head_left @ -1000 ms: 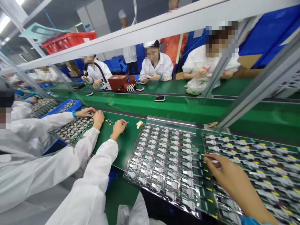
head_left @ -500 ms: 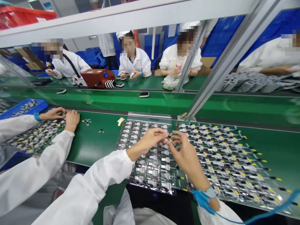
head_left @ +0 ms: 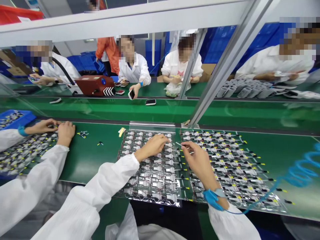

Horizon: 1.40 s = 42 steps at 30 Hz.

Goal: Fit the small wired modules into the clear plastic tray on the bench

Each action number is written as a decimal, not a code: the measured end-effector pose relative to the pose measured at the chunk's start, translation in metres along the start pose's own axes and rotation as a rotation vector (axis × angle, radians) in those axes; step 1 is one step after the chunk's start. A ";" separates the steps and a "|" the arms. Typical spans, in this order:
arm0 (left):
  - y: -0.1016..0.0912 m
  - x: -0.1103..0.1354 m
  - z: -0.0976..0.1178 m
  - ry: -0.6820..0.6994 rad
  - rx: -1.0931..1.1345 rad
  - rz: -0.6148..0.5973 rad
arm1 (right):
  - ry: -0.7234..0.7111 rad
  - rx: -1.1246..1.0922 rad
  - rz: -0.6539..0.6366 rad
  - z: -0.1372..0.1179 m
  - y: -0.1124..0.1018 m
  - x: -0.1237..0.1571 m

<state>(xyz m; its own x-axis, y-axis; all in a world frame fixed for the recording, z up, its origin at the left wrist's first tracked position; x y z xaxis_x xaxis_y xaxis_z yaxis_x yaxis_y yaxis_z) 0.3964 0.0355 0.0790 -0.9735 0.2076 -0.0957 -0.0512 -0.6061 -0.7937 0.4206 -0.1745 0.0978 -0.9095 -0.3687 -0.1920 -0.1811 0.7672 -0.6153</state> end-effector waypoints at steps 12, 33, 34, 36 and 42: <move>0.016 -0.022 -0.026 0.319 -0.480 -0.169 | -0.051 0.155 -0.050 0.031 0.012 -0.015; 0.023 -0.024 -0.032 0.256 -0.341 -0.035 | -0.049 0.370 -0.172 0.047 0.041 -0.042; 0.023 -0.025 -0.032 0.251 -0.317 -0.037 | -0.054 0.377 -0.180 0.046 0.041 -0.043; 0.024 -0.025 -0.032 0.246 -0.268 -0.039 | -0.066 0.388 -0.201 0.044 0.041 -0.043; 0.028 -0.025 -0.033 0.168 -0.174 -0.036 | -0.088 0.417 -0.246 0.037 0.044 -0.048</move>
<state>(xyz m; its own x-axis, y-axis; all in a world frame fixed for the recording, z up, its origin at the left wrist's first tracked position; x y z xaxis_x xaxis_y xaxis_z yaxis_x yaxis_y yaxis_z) 0.4269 0.0385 0.0389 -0.9201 0.3608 -0.1524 -0.0322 -0.4575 -0.8886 0.4702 -0.1424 0.0511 -0.8199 -0.5699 -0.0553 -0.2053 0.3828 -0.9008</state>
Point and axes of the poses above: each hand's wrist, its own x-axis away from the middle knuckle, its own y-axis out of the palm, z = x × y, the point moved 2 cm from there along -x, towards the middle knuckle
